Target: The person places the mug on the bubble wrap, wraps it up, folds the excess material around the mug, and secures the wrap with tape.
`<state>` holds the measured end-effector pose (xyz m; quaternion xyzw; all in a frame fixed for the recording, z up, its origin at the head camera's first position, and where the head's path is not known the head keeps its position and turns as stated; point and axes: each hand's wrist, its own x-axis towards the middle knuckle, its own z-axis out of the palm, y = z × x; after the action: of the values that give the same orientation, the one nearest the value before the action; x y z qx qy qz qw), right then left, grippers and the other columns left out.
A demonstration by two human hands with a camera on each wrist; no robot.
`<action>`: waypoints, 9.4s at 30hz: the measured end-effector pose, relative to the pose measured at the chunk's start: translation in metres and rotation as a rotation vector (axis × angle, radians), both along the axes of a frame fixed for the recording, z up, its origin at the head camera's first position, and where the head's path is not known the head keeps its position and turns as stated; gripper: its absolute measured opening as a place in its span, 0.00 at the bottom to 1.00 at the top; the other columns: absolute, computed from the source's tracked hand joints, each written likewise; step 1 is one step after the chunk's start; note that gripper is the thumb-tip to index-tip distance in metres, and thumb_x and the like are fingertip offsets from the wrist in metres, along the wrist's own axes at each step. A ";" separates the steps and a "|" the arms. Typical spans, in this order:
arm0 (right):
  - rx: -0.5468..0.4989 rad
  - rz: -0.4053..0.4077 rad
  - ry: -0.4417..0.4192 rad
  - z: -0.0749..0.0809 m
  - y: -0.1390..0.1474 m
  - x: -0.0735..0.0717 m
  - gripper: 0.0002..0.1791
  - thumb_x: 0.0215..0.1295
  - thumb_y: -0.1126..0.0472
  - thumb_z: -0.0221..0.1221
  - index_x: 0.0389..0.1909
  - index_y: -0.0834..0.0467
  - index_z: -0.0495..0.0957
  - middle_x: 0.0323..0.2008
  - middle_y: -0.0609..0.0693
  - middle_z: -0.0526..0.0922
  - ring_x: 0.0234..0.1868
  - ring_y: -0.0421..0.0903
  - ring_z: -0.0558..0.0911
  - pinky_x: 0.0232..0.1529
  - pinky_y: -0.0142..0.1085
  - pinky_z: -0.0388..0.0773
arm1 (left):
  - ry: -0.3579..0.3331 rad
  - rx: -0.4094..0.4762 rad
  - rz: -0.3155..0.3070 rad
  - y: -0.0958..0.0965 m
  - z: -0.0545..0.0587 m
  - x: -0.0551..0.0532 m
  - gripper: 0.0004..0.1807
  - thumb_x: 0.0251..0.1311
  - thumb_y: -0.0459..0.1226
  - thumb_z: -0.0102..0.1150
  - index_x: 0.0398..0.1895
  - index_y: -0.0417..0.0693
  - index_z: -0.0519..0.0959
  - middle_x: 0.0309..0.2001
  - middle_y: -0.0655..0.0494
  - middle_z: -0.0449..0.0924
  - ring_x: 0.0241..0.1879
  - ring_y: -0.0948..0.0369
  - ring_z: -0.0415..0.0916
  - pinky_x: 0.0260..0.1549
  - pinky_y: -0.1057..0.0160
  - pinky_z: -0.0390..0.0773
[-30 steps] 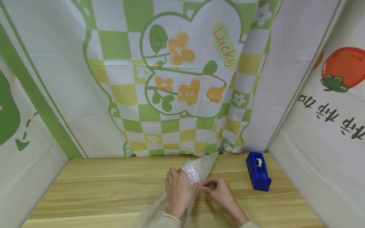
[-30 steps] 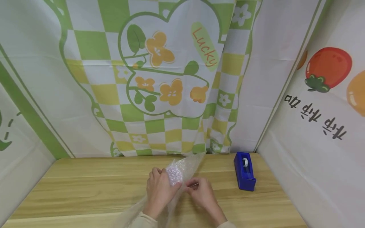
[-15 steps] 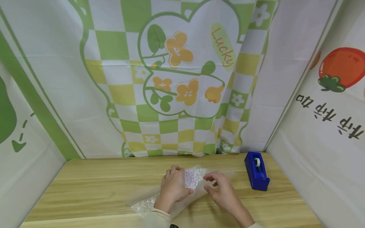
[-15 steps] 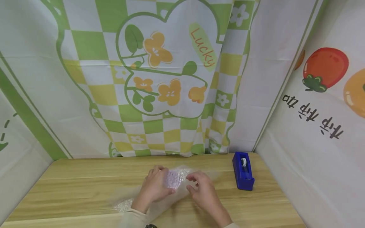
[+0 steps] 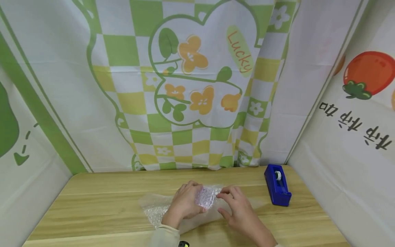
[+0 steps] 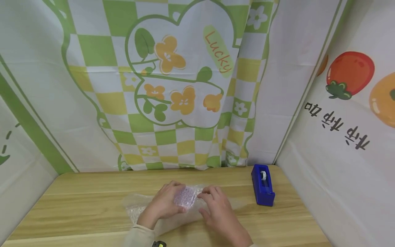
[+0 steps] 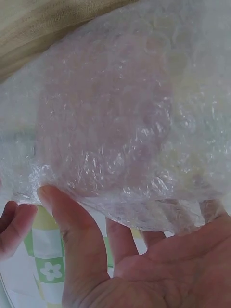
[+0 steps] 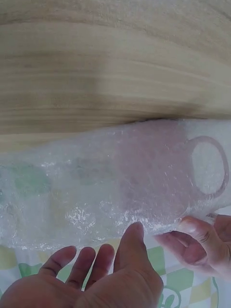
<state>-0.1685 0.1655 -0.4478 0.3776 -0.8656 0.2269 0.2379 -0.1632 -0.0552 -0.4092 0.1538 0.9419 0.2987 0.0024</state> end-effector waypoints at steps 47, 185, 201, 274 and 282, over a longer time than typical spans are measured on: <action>0.071 -0.159 -0.343 -0.027 0.005 -0.018 0.18 0.59 0.69 0.70 0.49 0.59 0.77 0.43 0.53 0.76 0.40 0.44 0.76 0.39 0.43 0.79 | 0.033 0.094 0.010 -0.003 -0.012 0.007 0.42 0.47 0.39 0.79 0.66 0.34 0.73 0.66 0.42 0.72 0.66 0.40 0.67 0.68 0.37 0.59; -0.696 0.031 -1.139 0.027 -0.011 -0.025 0.32 0.66 0.65 0.65 0.64 0.77 0.63 0.37 0.56 0.82 0.37 0.45 0.81 0.39 0.37 0.84 | 0.046 0.022 0.081 -0.001 -0.012 0.011 0.41 0.46 0.41 0.79 0.66 0.40 0.75 0.67 0.46 0.73 0.64 0.42 0.69 0.65 0.33 0.60; -0.718 0.099 -1.157 0.010 -0.004 -0.031 0.24 0.65 0.74 0.63 0.58 0.82 0.69 0.42 0.59 0.82 0.39 0.43 0.84 0.44 0.33 0.84 | 0.065 0.037 0.073 0.000 -0.015 0.010 0.40 0.47 0.42 0.79 0.66 0.40 0.75 0.67 0.47 0.73 0.64 0.43 0.69 0.65 0.33 0.61; -0.174 -0.114 -0.566 0.010 -0.039 -0.011 0.22 0.59 0.65 0.69 0.55 0.64 0.82 0.50 0.55 0.83 0.49 0.51 0.72 0.50 0.48 0.73 | -0.084 0.079 0.037 -0.078 -0.052 0.023 0.30 0.36 0.50 0.83 0.44 0.51 0.82 0.69 0.27 0.64 0.69 0.28 0.56 0.67 0.27 0.50; -0.175 -0.115 -0.564 0.010 -0.039 -0.009 0.22 0.60 0.65 0.69 0.55 0.64 0.81 0.49 0.55 0.83 0.50 0.52 0.72 0.52 0.51 0.74 | -0.202 0.166 0.015 -0.088 -0.053 0.025 0.23 0.51 0.42 0.76 0.51 0.45 0.85 0.74 0.29 0.56 0.73 0.28 0.47 0.68 0.26 0.38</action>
<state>-0.1776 0.1261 -0.4380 0.2282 -0.8947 0.3827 0.0321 -0.1382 -0.1435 -0.4625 0.1155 0.9100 0.3896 0.0825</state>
